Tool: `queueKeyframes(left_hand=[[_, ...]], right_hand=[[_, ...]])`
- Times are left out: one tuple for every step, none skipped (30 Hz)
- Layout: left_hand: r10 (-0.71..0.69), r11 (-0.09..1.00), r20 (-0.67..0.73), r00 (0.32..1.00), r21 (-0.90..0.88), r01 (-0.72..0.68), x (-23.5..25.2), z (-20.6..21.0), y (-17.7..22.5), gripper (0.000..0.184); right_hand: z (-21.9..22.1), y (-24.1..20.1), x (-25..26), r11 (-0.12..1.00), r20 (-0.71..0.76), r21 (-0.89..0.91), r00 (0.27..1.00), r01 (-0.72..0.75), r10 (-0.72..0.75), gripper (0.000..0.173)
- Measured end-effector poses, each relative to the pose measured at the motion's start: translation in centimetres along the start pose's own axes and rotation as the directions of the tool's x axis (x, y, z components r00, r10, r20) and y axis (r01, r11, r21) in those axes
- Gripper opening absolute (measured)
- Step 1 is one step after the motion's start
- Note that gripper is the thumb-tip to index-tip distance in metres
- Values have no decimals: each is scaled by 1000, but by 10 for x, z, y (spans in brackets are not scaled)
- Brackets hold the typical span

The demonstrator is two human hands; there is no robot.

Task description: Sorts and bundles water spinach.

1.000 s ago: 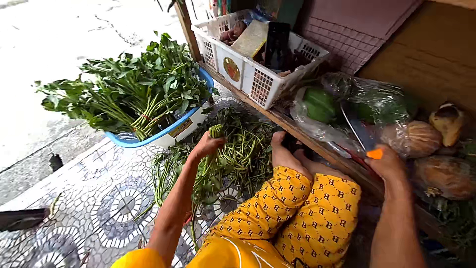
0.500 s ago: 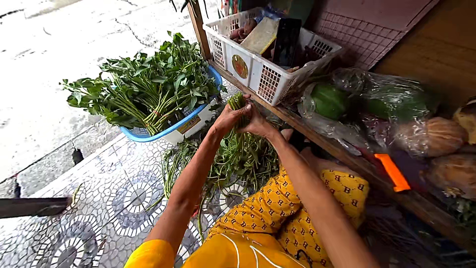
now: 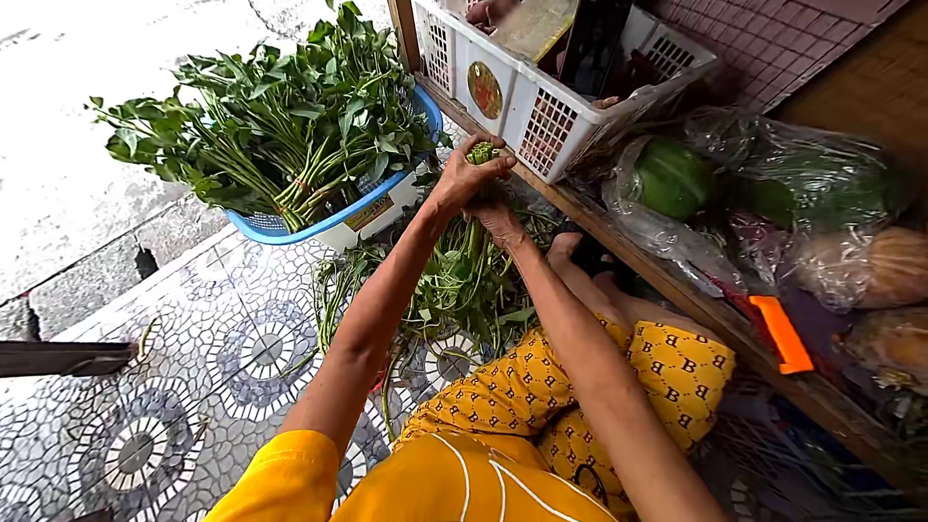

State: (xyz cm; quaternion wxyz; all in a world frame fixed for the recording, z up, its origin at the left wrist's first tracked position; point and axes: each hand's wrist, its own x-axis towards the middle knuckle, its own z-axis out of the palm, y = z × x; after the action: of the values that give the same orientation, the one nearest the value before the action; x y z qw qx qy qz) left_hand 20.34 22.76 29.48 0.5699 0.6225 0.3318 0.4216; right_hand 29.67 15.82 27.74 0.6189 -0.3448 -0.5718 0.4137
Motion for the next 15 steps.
queueKeyframes(left_hand=[[40,999,-40,998,29,-39,2,4,-1,21],[69,996,-65,995,68,-65,4,7,-2,13],[89,991,-74,993,103,-81,6,7,-3,12],[105,987,-75,992,131,-94,8,7,-3,13],[115,983,-75,991,153,-102,10,7,-4,16],[117,981,-67,991,163,-105,10,6,-4,20],[111,981,-41,993,164,-103,8,3,-4,29],[81,984,9,997,161,-81,5,-2,-3,47],[24,986,82,996,163,-37,0,-10,-3,71],[-31,988,164,986,157,4,-5,-18,-7,89],[-72,988,232,970,147,38,-10,-27,-16,91],[-115,986,284,952,150,74,-16,-35,-29,76],[-164,979,322,933,171,113,-23,-41,-39,60],[-202,968,360,911,216,129,-30,-45,-49,48],[-243,952,398,885,273,139,-35,-49,-58,40]], right_hand=[[-5,34,2,997,-44,68,998,-40,43,42],[-7,42,4,984,-69,43,982,-172,175,57],[-7,44,6,971,-90,8,967,-238,237,68],[-5,43,8,965,-128,-28,958,-262,256,64],[-3,46,10,966,-169,-58,956,-252,239,51],[-2,49,11,969,-175,-55,958,-241,228,39],[-3,50,11,971,-153,-41,962,-234,226,32],[-6,51,10,971,-115,-29,966,-236,231,29],[-12,51,10,971,-81,-20,968,-238,236,27],[-18,49,9,968,-57,-7,967,-250,249,26],[-25,48,7,967,-36,16,966,-255,255,22],[-33,49,5,969,-22,53,970,-242,244,18],[-40,51,4,967,-16,104,972,-233,236,18],[-46,52,4,960,-2,164,973,-227,230,18],[-51,54,3,946,9,231,973,-227,232,19]])
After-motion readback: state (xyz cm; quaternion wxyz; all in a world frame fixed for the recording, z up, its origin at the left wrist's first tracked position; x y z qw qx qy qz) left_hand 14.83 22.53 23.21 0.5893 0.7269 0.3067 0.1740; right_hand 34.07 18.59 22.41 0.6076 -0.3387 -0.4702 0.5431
